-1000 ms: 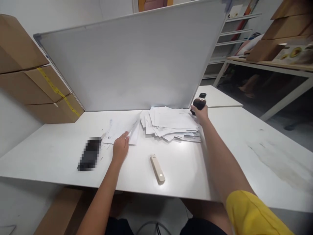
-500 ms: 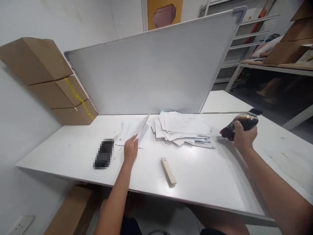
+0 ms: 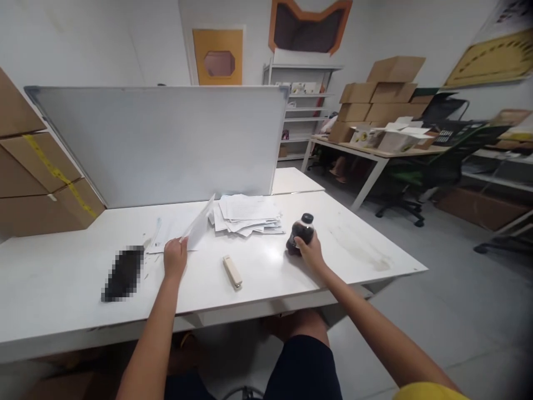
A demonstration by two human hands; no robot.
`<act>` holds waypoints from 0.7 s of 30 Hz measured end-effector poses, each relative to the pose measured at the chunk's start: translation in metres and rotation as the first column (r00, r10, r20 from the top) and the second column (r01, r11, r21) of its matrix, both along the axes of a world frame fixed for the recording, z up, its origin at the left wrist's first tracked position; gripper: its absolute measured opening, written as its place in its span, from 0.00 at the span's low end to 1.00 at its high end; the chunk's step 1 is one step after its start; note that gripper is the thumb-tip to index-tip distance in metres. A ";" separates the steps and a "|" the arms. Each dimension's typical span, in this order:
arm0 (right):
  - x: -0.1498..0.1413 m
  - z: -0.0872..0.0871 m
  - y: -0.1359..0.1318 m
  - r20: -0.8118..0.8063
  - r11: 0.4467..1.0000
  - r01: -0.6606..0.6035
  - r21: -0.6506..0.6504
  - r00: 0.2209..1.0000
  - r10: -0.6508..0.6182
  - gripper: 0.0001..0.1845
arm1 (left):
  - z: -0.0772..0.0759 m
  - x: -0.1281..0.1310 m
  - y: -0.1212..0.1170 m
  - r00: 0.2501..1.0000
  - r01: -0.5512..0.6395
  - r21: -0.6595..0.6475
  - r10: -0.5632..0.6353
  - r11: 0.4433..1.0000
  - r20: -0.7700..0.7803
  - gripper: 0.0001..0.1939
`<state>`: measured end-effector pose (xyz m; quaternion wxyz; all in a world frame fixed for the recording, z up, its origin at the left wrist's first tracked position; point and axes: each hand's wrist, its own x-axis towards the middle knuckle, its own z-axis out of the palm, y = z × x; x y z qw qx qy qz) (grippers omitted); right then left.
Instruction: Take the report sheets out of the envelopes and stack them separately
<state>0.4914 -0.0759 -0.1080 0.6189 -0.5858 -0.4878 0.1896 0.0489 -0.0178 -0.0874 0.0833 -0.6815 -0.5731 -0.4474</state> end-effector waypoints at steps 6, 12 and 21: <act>-0.016 -0.006 -0.009 -0.001 0.999 -0.035 0.012 0.999 0.035 0.33 | 0.001 -0.001 -0.008 0.948 -0.136 0.100 0.100 0.986 0.301 0.24; -0.016 0.003 -0.007 -0.031 0.999 -0.030 -0.031 0.999 0.029 0.34 | 0.016 0.010 -0.028 0.597 -0.408 -0.030 0.291 0.912 0.748 0.28; -0.058 0.003 -0.082 -0.307 0.981 0.072 0.179 0.952 -0.014 0.26 | 0.062 -0.030 -0.111 0.712 0.163 -0.162 -0.003 0.973 0.702 0.31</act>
